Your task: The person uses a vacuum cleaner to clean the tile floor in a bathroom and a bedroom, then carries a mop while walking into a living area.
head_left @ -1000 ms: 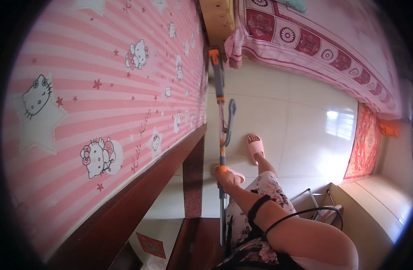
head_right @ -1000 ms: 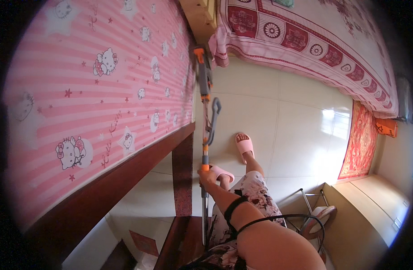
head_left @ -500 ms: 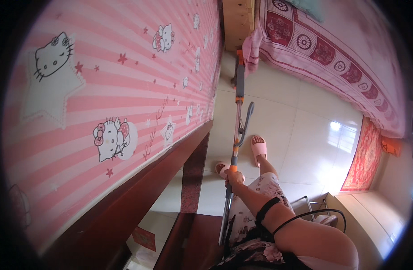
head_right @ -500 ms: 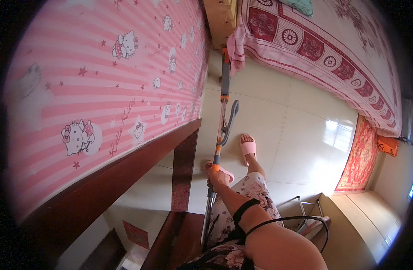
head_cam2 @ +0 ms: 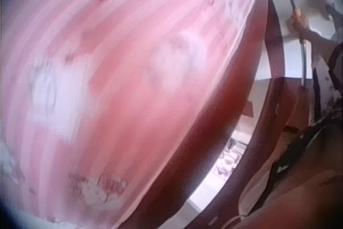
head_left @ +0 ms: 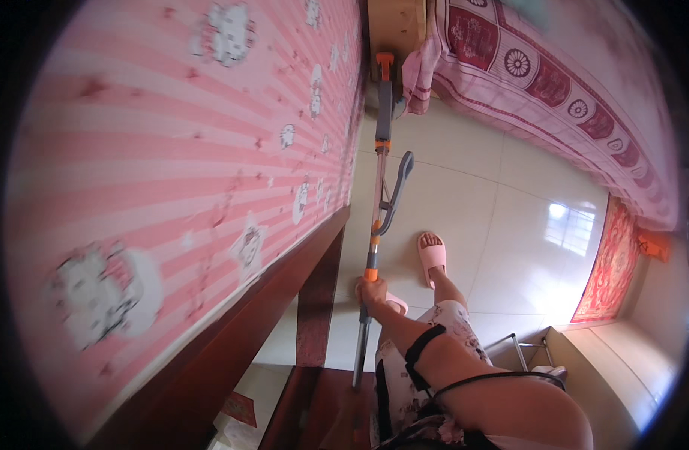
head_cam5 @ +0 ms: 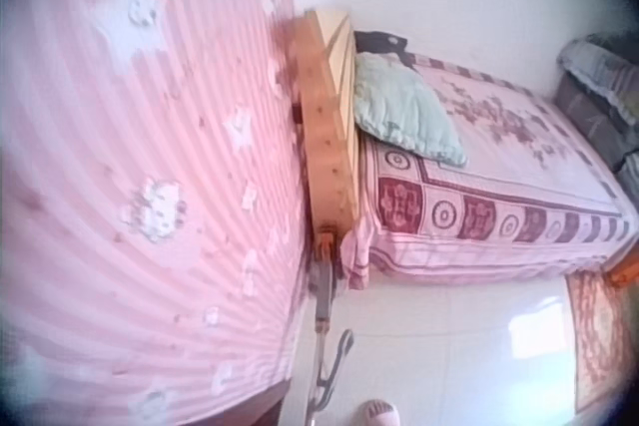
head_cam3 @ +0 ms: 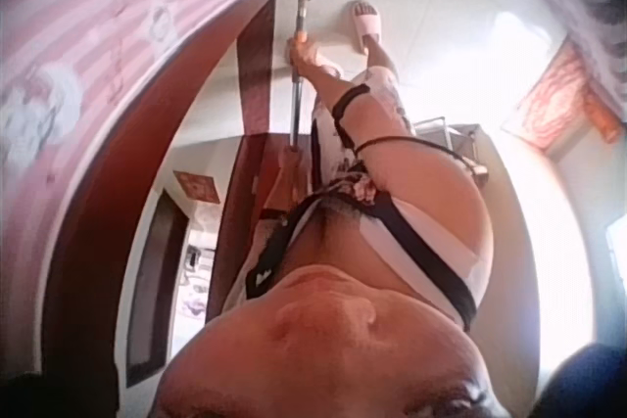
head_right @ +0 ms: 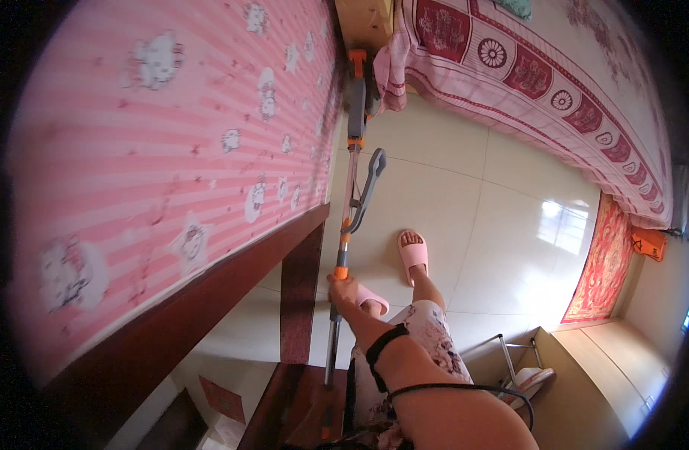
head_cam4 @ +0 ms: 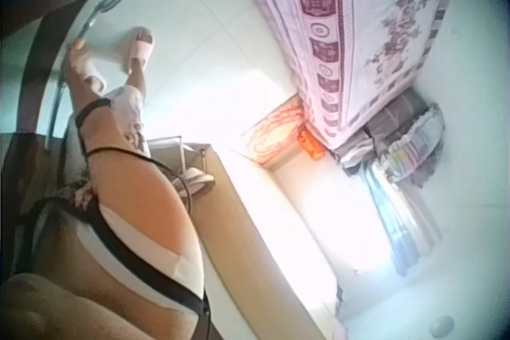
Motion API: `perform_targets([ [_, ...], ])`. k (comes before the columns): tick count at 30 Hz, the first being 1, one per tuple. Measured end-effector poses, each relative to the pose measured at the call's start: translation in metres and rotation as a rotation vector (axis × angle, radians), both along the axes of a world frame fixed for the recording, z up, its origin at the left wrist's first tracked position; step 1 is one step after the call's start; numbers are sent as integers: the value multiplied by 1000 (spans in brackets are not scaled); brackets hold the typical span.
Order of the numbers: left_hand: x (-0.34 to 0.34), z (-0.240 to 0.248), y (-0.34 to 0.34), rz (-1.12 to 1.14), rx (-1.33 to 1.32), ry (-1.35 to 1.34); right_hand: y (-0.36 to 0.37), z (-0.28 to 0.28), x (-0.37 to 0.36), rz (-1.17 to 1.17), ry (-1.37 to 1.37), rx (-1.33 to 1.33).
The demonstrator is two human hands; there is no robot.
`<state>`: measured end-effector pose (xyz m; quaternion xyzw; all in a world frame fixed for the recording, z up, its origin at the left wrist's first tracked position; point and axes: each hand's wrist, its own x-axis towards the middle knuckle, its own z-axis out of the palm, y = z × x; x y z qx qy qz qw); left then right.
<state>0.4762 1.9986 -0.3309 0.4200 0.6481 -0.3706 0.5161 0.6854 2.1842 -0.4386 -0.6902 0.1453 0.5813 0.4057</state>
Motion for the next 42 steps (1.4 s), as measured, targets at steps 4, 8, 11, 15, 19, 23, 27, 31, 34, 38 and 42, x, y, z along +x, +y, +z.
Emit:
perform_targets([
  [4, -5, -51, -2, 0, 10, -1, 1, -18, -22, -106, 7, 27],
  [8, -15, -81, -3, 5, 10, 14, -9, -34, -28, -135, 49, 94],
  [11, -24, -99, -1, -7, 17, 31, -20, -40, -30, -158, 85, 59],
  [15, -37, -135, 0, -32, 35, 53, -22, -52, -34, -146, 110, 49],
  [19, -47, -182, 2, -52, 73, 70, 5, -91, -26, 8, -30, -43],
  [23, -52, -229, 16, -75, 119, 105, 41, -143, -8, -57, -8, 72],
  [27, -78, -244, 7, -186, 13, 50, 25, -147, -22, -100, 39, 64],
  [31, -115, -243, -24, -210, 3, 14, -21, -112, -50, -77, 89, -32],
  [34, -128, -246, -32, -170, 92, 28, -19, -110, -51, -136, 104, 62],
  [38, -107, -253, 4, -120, 160, 71, 34, -146, -26, -171, 50, 71],
  [42, -68, -217, 46, -2, -4, 38, 34, -141, -16, -188, 104, 93],
])
